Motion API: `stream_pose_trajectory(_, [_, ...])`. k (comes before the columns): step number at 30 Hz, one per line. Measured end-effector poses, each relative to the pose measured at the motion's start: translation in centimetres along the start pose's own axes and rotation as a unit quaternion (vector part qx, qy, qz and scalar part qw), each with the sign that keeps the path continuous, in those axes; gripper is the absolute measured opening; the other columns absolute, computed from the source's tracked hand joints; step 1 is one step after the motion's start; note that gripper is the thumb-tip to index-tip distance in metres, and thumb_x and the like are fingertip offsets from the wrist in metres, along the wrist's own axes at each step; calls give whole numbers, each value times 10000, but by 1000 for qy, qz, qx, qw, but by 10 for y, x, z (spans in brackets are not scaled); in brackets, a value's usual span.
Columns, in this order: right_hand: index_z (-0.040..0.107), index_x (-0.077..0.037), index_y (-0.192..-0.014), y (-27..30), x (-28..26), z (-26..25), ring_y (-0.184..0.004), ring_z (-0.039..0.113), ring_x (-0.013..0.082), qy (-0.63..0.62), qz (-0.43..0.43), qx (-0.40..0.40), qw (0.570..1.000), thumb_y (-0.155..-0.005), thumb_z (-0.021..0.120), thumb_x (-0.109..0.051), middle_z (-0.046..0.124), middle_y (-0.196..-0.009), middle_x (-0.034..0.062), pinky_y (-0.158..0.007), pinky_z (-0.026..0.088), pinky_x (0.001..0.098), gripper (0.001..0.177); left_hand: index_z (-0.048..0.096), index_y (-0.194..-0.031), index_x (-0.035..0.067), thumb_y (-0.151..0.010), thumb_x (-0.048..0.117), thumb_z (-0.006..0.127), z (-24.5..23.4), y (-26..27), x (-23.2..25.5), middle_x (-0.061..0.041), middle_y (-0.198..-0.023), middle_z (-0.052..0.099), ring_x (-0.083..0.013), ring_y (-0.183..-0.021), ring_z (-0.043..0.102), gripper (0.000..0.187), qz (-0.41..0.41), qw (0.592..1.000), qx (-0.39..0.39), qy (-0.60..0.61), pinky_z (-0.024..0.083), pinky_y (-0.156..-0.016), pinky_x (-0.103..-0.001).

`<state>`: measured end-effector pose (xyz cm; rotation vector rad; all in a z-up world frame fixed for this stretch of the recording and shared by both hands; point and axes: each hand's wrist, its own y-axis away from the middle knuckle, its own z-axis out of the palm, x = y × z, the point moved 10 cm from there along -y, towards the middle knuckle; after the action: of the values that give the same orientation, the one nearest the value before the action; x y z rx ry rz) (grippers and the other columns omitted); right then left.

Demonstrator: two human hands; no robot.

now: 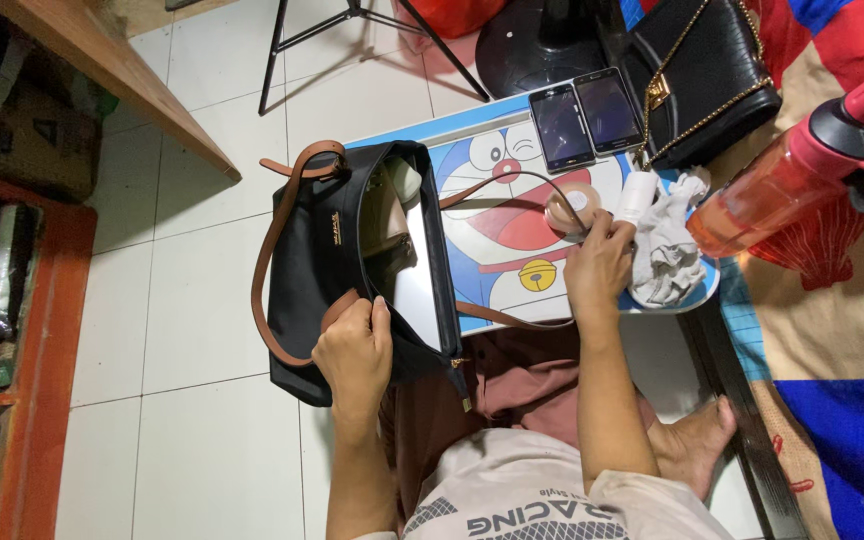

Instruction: The person packs a black handbag with a laptop, a water bottle, a wallet, a mouse, a charger, and a small pouch. They then remove the laptop, wipe its surface with a cloth, and place it back into the bag.

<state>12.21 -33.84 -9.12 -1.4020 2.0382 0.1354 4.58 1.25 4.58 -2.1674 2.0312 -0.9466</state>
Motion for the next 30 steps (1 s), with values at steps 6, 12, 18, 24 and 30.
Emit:
stream_pose_trajectory(6, [588,-32,-1276,-3,22,3,-1055,647,372,-161,-34,25,986,-876,687,18,563,-1207,199,-926,537,440,415,594,-643,38,-971,221,655,1,0,-3,-97,-568,601,-286,-454,569,381,-11,1000,-5,5,430,-449,-421])
stream_pose_trajectory(12, [619,-41,-1282,-9,53,18,-893,555,188,-426,97,-72,896,-940,673,-10,554,-1099,167,-771,482,310,348,594,-635,42,-974,223,652,5,0,-7,-95,-560,601,-277,-453,579,388,-26,999,-18,5,437,-456,-418])
stream_pose_trajectory(18, [699,-78,-1356,-38,28,-20,-1091,604,246,-252,-78,18,964,-1016,644,79,541,-1280,155,-927,527,344,378,599,-640,44,-973,233,653,6,1,-9,-103,-557,599,-287,-458,580,387,-30,999,-19,1,441,-462,-423])
stream_pose_trajectory(24, [677,-34,-1325,-74,22,12,-1186,608,409,-103,-110,-77,985,-790,775,39,513,-1405,233,-1001,516,447,548,602,-653,46,-975,247,647,8,2,-12,-104,-567,606,-292,-467,595,383,-36,999,-26,1,452,-468,-430])
stream_pose_trajectory(30, [602,8,-1357,-88,1,29,-1233,544,457,-117,-186,-172,960,-481,1024,-270,443,-1392,263,-1040,490,470,1011,590,-641,46,-975,248,653,6,2,-9,-97,-579,611,-304,-481,590,396,-21,1000,-16,-1,450,-468,-433])
